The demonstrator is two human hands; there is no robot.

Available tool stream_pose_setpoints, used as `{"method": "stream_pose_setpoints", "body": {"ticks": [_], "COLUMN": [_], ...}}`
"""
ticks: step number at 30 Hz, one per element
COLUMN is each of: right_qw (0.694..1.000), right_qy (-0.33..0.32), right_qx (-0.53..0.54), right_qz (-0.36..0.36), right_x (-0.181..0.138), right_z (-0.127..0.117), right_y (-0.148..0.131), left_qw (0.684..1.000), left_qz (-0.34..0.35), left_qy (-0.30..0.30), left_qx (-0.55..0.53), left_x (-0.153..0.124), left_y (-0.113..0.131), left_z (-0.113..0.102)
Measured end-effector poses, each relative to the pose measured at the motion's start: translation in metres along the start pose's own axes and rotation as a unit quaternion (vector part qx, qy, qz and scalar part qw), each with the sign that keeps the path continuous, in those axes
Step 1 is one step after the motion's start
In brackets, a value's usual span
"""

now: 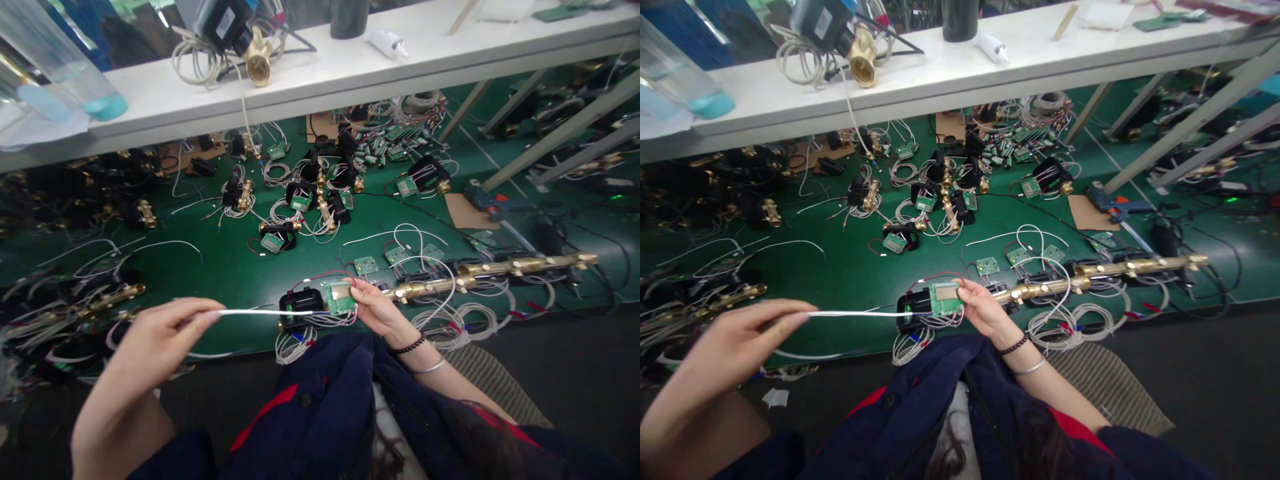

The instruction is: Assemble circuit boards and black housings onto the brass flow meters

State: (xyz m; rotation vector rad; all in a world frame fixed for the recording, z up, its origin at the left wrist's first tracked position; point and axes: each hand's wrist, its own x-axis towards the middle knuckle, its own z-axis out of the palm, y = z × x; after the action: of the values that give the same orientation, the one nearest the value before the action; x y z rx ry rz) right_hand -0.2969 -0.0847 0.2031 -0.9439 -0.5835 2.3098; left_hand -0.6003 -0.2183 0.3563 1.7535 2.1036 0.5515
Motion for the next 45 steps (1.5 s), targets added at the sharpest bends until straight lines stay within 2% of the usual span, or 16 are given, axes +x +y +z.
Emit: {"method": "stream_pose_setpoints", "body": {"ticks": [1,3,4,5,6,7,8,9,11,13,17,22,30,35,41,45], "right_qw": [1.0,1.0,1.0,1.0,0.999,0.999,0.999,0.999,0.998,0.998,0.997,0.997,0.997,0.993,0.973,0.96], "right_qy": [0.004,0.012,0.015,0.019,0.022,0.026,0.03,0.034,0.04,0.043,0.046,0.039,0.044,0.028,-0.058,-0.062], "right_qx": [0.002,0.007,0.009,0.012,0.016,0.02,0.023,0.026,0.029,0.03,0.033,0.021,0.007,-0.002,-0.061,-0.078], "right_qz": [-0.004,-0.013,-0.017,-0.02,-0.022,-0.024,-0.026,-0.026,-0.025,-0.025,-0.043,-0.059,-0.07,-0.114,-0.215,-0.263], "right_x": [0.001,0.003,0.004,0.006,0.008,0.009,0.011,0.013,0.017,0.021,0.024,0.02,0.009,-0.017,-0.065,-0.084], "right_z": [0.0,0.003,0.005,0.007,0.009,0.011,0.013,0.014,0.017,0.02,0.028,0.04,0.05,0.068,0.095,0.097], "right_y": [-0.001,-0.002,-0.003,-0.002,-0.002,-0.001,0.001,0.002,0.004,0.004,-0.001,-0.004,-0.01,-0.04,-0.09,-0.104], "left_qw": [0.993,0.951,0.935,0.934,0.949,0.977,0.993,0.99,0.987,0.984,0.976,0.977,0.981,0.977,0.94,0.924], "left_qz": [-0.001,-0.004,0.004,0.019,0.054,0.088,0.105,0.092,0.075,0.066,0.069,0.086,0.128,0.186,0.32,0.355], "left_qy": [0.097,0.265,0.312,0.325,0.292,0.189,0.042,-0.09,-0.132,-0.153,-0.182,-0.177,-0.146,-0.089,0.093,0.126], "left_qx": [0.069,0.159,0.168,0.149,0.106,0.043,-0.018,-0.056,-0.06,-0.065,-0.093,-0.087,0.024,0.05,0.077,0.066], "left_x": [0.001,0.007,0.011,0.015,0.019,0.023,0.027,0.032,0.04,0.048,0.052,0.044,0.029,0.01,0.0,-0.001], "left_y": [-0.002,-0.005,-0.006,-0.007,-0.008,-0.009,-0.012,-0.014,-0.021,-0.025,-0.017,-0.001,-0.008,0.025,0.078,0.098], "left_z": [-0.005,-0.001,0.011,0.028,0.05,0.075,0.102,0.128,0.173,0.204,0.23,0.243,0.241,0.208,0.152,0.136]}}
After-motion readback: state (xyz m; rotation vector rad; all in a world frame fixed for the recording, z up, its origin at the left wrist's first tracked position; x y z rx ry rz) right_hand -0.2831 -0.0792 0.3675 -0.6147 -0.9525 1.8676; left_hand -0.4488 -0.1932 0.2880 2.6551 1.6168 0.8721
